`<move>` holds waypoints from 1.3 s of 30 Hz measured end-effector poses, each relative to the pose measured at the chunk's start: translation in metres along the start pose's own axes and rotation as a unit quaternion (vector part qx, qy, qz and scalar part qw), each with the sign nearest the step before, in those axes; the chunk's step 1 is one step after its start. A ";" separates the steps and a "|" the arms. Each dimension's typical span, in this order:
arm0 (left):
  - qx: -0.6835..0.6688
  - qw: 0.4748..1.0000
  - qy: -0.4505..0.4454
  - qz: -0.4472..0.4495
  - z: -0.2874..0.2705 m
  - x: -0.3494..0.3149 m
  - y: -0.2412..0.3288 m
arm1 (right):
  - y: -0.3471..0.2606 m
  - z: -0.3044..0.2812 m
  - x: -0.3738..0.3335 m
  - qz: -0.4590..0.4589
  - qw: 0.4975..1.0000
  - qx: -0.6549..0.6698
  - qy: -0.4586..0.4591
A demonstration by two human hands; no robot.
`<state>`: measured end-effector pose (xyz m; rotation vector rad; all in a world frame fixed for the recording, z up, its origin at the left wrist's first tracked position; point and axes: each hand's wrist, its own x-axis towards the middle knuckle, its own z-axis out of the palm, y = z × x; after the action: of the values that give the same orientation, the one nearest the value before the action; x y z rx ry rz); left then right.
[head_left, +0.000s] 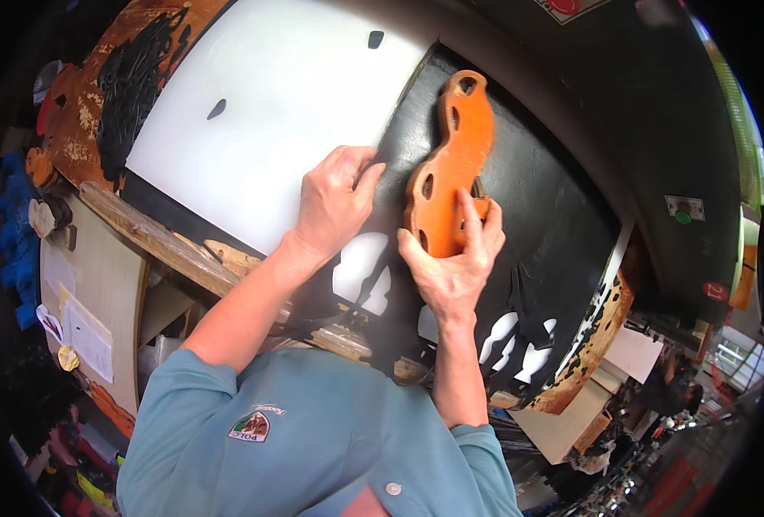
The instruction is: The person repeatedly presses a black stencil onto a flat surface using a wooden block, then peels off the stencil pieces by hand. The person collects the removed pieces and places them aside, then lays a new black sheet onto the surface.
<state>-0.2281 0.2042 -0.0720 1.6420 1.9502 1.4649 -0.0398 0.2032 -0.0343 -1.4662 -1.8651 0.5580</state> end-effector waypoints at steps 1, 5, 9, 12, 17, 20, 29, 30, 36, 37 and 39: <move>-0.011 1.000 0.000 -0.010 0.000 0.001 0.001 | -0.003 0.009 0.002 -0.045 0.997 -0.059 0.005; -0.019 1.000 0.001 -0.006 0.001 0.002 -0.001 | 0.000 0.022 0.001 -0.051 0.992 -0.112 0.008; -0.012 1.000 0.001 0.012 0.001 0.002 -0.006 | 0.018 0.003 -0.001 -0.052 0.994 -0.082 -0.055; -0.019 1.000 -0.003 0.008 0.001 0.004 -0.008 | 0.037 -0.026 -0.002 0.001 0.981 0.124 -0.147; -0.053 0.998 0.010 0.037 0.000 0.005 -0.009 | 0.058 -0.048 -0.012 -0.137 0.972 -0.003 -0.191; -0.018 0.997 -0.001 0.081 -0.007 -0.002 -0.009 | 0.065 -0.036 -0.015 -0.164 0.976 -0.017 -0.145; -0.087 0.985 -0.142 0.038 -0.085 -0.073 0.045 | 0.069 -0.020 -0.019 -0.192 0.978 -0.012 -0.076; -0.127 0.974 -0.178 0.053 -0.093 -0.086 0.052 | 0.070 -0.020 -0.018 -0.205 0.976 -0.007 -0.071; 0.077 0.954 -0.155 0.246 -0.076 -0.127 0.034 | 0.068 -0.017 -0.019 -0.209 0.974 0.004 -0.088; 0.083 0.953 -0.159 0.243 -0.072 -0.133 0.033 | 0.068 -0.022 -0.024 -0.201 0.975 0.009 -0.095; 0.073 0.952 -0.129 0.268 -0.068 -0.134 0.023 | 0.063 -0.022 -0.032 -0.190 0.980 0.021 -0.053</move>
<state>-0.2111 0.0530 -0.0776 2.4306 1.5702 1.1845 0.0223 0.1874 -0.0713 -1.0299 -2.1348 0.4909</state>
